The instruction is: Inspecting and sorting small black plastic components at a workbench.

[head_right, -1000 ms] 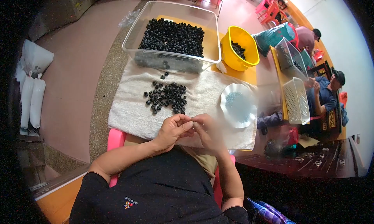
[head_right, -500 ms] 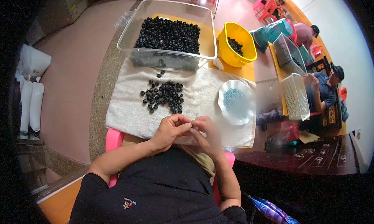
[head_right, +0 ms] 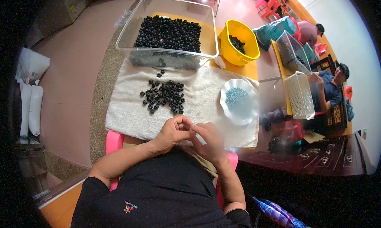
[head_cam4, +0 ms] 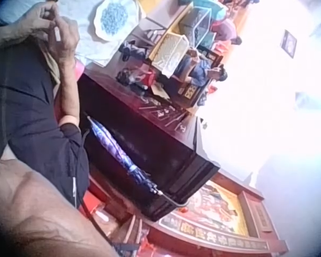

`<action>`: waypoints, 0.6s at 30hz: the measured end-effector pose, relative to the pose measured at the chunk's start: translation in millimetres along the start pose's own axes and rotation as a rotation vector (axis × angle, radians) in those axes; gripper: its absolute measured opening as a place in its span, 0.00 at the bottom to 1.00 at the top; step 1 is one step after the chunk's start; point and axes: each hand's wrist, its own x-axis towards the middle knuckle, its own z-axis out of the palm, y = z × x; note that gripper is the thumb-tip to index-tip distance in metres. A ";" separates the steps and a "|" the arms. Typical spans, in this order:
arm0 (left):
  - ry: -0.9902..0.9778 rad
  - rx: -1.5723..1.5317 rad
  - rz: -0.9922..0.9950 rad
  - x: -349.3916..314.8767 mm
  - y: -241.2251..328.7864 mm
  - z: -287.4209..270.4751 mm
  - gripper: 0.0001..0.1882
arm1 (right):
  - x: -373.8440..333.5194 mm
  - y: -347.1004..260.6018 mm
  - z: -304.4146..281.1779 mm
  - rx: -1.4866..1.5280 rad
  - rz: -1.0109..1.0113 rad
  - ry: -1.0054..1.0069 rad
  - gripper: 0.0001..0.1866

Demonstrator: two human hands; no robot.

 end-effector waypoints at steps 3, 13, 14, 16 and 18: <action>-0.011 -0.004 -0.060 -1.6 4.9 2.4 0.13 | -2.1 0.4 -0.4 -0.030 -0.014 -0.014 0.20; -0.052 -0.012 -0.128 -2.3 4.0 0.5 0.14 | -10.3 -1.9 -3.4 0.037 -0.003 -0.080 0.20; -0.052 -0.013 -0.130 -2.3 3.5 0.3 0.14 | -9.5 -3.5 -3.8 0.037 -0.001 -0.080 0.20; -0.057 -0.004 -0.079 -1.9 1.9 1.1 0.12 | -8.0 -5.9 -4.8 0.027 -0.009 -0.042 0.19; -0.059 0.001 -0.078 -1.1 0.3 0.5 0.12 | -7.6 -6.5 -5.1 0.026 -0.008 -0.040 0.19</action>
